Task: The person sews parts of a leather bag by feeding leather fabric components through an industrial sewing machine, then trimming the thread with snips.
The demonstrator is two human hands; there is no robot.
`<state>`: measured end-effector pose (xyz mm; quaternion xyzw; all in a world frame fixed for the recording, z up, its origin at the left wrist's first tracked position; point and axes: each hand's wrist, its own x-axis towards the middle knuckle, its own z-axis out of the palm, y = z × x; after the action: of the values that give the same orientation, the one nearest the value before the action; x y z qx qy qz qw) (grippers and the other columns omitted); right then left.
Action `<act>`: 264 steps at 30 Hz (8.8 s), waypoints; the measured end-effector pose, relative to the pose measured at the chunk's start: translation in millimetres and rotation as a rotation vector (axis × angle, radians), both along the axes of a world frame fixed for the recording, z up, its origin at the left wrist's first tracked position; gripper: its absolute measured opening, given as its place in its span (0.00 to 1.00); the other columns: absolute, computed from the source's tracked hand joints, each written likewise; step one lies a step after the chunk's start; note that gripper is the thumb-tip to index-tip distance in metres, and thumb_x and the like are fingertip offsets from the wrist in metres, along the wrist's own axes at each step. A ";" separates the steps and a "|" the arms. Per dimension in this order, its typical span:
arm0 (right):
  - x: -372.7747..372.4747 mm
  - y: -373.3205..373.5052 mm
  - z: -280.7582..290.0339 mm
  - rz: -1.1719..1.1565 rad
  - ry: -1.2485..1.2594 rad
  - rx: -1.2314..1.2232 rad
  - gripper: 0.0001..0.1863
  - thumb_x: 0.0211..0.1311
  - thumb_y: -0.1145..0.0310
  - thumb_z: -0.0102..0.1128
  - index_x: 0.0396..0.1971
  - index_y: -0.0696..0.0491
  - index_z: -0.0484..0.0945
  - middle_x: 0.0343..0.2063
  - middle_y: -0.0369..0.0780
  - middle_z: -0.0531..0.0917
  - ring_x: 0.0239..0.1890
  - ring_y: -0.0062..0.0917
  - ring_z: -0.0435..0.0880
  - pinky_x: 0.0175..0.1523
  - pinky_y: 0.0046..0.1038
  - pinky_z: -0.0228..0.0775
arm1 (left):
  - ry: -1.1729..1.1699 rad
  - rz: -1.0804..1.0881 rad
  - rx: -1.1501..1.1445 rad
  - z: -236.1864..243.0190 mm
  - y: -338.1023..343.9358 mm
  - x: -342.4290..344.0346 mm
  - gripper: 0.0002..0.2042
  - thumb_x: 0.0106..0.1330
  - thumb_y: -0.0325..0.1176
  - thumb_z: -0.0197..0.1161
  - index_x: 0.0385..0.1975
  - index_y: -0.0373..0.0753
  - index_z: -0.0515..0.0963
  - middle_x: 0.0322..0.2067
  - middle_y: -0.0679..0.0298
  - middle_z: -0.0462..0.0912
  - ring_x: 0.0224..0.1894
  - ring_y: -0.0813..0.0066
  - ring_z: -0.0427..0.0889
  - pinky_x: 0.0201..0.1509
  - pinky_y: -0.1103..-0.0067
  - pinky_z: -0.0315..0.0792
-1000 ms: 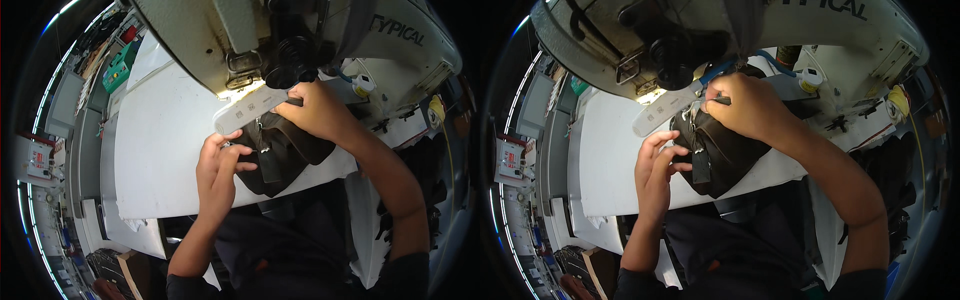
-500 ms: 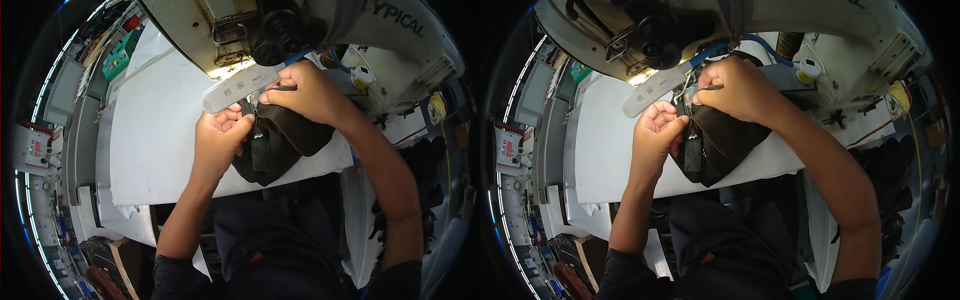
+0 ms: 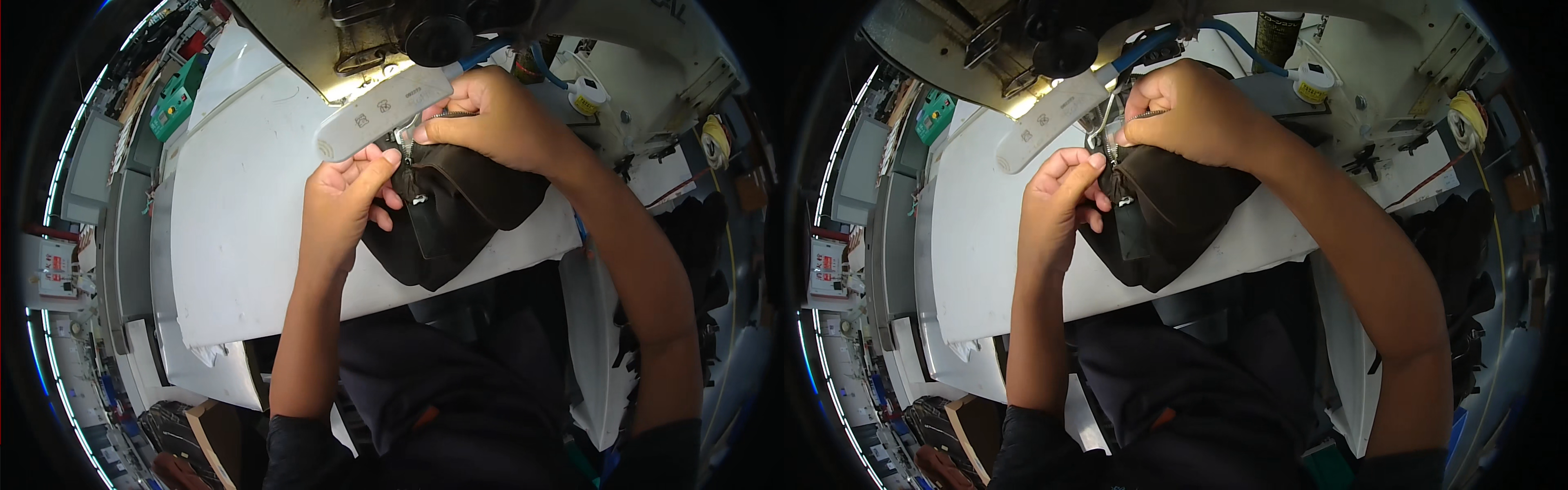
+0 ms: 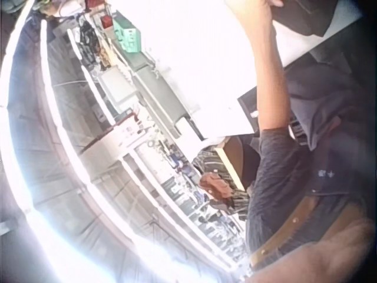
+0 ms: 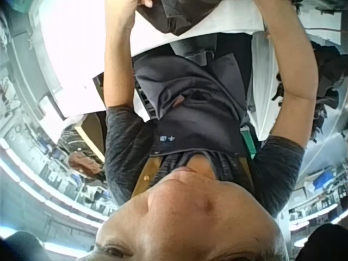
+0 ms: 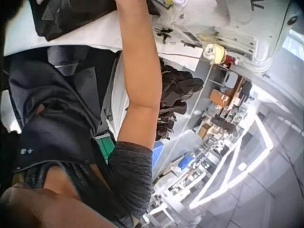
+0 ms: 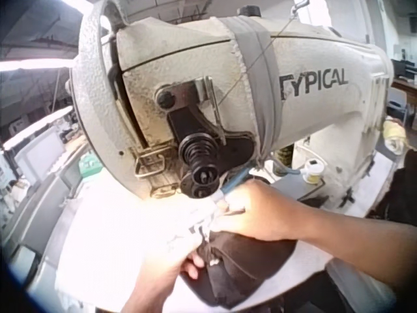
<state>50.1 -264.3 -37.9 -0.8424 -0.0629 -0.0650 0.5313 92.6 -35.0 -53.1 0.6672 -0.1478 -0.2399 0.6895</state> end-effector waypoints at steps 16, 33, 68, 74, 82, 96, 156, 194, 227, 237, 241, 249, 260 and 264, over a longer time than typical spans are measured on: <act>3.3 -2.6 -8.1 -0.026 -0.080 0.063 0.14 0.57 0.61 0.76 0.26 0.57 0.86 0.17 0.32 0.79 0.21 0.14 0.73 0.27 0.23 0.62 | -0.105 -0.021 -0.017 -7.1 3.1 2.7 0.07 0.73 0.29 0.70 0.44 0.38 0.79 0.33 0.70 0.83 0.33 0.85 0.81 0.34 0.86 0.80; -1.5 -0.9 -1.0 -0.063 -0.093 0.011 0.12 0.57 0.62 0.74 0.25 0.56 0.85 0.16 0.30 0.77 0.21 0.13 0.72 0.26 0.23 0.61 | -0.320 -0.036 0.025 -18.4 10.5 17.1 0.08 0.74 0.29 0.67 0.48 0.35 0.80 0.41 0.69 0.84 0.42 0.85 0.81 0.44 0.85 0.75; -7.2 1.8 3.3 -0.073 0.004 -0.025 0.10 0.63 0.68 0.73 0.36 0.61 0.86 0.26 0.31 0.86 0.28 0.10 0.77 0.35 0.18 0.66 | -1.761 0.282 0.371 -49.6 14.4 0.5 0.15 0.61 0.26 0.73 0.48 0.47 0.91 0.52 0.63 0.87 0.47 0.67 0.86 0.52 0.74 0.80; -5.5 -3.9 14.6 -0.035 0.020 -0.108 0.11 0.63 0.65 0.73 0.31 0.58 0.86 0.19 0.27 0.79 0.23 0.08 0.70 0.29 0.21 0.58 | -1.828 0.162 0.246 -44.6 7.1 3.4 0.12 0.61 0.25 0.73 0.44 0.38 0.90 0.46 0.61 0.91 0.52 0.63 0.88 0.58 0.70 0.81; -7.6 -1.3 17.8 -0.042 0.028 -0.059 0.15 0.63 0.63 0.74 0.23 0.58 0.83 0.15 0.25 0.71 0.21 0.09 0.65 0.30 0.20 0.58 | -1.596 0.140 0.136 -44.7 6.0 -4.6 0.13 0.59 0.18 0.73 0.44 0.35 0.89 0.48 0.57 0.89 0.47 0.63 0.89 0.54 0.74 0.82; -3.6 -2.5 5.9 -0.064 -0.047 -0.057 0.12 0.57 0.63 0.73 0.26 0.58 0.86 0.13 0.31 0.75 0.17 0.14 0.70 0.24 0.24 0.59 | -0.260 -0.032 -0.135 -19.1 -0.8 14.4 0.07 0.70 0.25 0.71 0.40 0.40 0.77 0.34 0.72 0.81 0.37 0.86 0.77 0.45 0.85 0.72; -2.7 -2.9 6.1 -0.151 -0.083 -0.025 0.15 0.53 0.61 0.77 0.31 0.60 0.89 0.23 0.39 0.88 0.27 0.19 0.83 0.35 0.24 0.72 | 0.010 -0.021 -0.104 -11.7 0.8 16.1 0.09 0.70 0.26 0.70 0.45 0.40 0.79 0.36 0.69 0.85 0.35 0.84 0.80 0.45 0.84 0.75; -13.5 -7.8 14.2 -0.218 -0.021 -0.203 0.14 0.61 0.60 0.71 0.26 0.58 0.86 0.17 0.33 0.79 0.22 0.14 0.73 0.31 0.25 0.63 | -1.674 0.253 0.265 -34.9 6.3 -8.1 0.16 0.59 0.27 0.69 0.48 0.39 0.89 0.45 0.63 0.89 0.46 0.64 0.86 0.51 0.70 0.80; -11.7 -6.1 7.8 -0.205 -0.089 -0.006 0.11 0.64 0.66 0.67 0.34 0.60 0.90 0.20 0.33 0.84 0.22 0.12 0.77 0.29 0.20 0.65 | -1.257 0.332 0.112 -44.1 -5.4 -23.9 0.18 0.60 0.15 0.67 0.51 0.33 0.86 0.52 0.51 0.87 0.52 0.57 0.89 0.55 0.70 0.83; -15.1 0.5 8.6 -0.258 -0.185 -0.043 0.11 0.62 0.68 0.69 0.35 0.61 0.90 0.26 0.39 0.89 0.30 0.17 0.83 0.39 0.22 0.73 | -1.447 0.357 0.193 -45.8 -4.1 -22.2 0.20 0.58 0.13 0.65 0.51 0.34 0.87 0.50 0.52 0.89 0.46 0.60 0.91 0.49 0.73 0.85; -16.3 -2.9 9.8 -0.247 -0.161 -0.079 0.13 0.62 0.66 0.68 0.35 0.61 0.90 0.26 0.39 0.89 0.29 0.18 0.83 0.39 0.23 0.73 | -1.394 0.361 0.201 -45.3 -5.8 -25.1 0.21 0.56 0.13 0.65 0.51 0.35 0.87 0.51 0.52 0.89 0.47 0.60 0.91 0.49 0.72 0.84; -11.8 0.8 5.1 -0.272 -0.241 -0.057 0.12 0.61 0.65 0.67 0.32 0.60 0.90 0.23 0.36 0.87 0.27 0.16 0.82 0.36 0.24 0.71 | -1.318 0.305 0.198 -41.2 -4.2 -26.8 0.22 0.57 0.12 0.66 0.53 0.34 0.86 0.54 0.51 0.85 0.53 0.57 0.88 0.57 0.70 0.82; -10.3 -3.4 1.8 -0.305 -0.158 -0.049 0.13 0.59 0.65 0.66 0.31 0.60 0.90 0.17 0.35 0.83 0.22 0.15 0.78 0.31 0.23 0.67 | -1.126 0.276 0.171 -31.1 -4.6 -27.2 0.16 0.63 0.19 0.70 0.52 0.35 0.87 0.55 0.52 0.86 0.56 0.61 0.87 0.62 0.73 0.79; -5.2 -5.6 -1.8 -0.301 -0.198 -0.078 0.12 0.59 0.65 0.67 0.30 0.60 0.90 0.17 0.35 0.83 0.21 0.15 0.78 0.30 0.23 0.67 | -1.192 0.269 0.169 -30.2 -5.0 -28.9 0.17 0.64 0.18 0.70 0.53 0.35 0.87 0.54 0.52 0.87 0.56 0.60 0.87 0.62 0.72 0.79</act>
<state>44.9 -269.9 -39.7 -0.8518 0.0095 -0.2239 0.4735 63.7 -40.0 -83.3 0.7516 -0.4028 0.2522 0.4574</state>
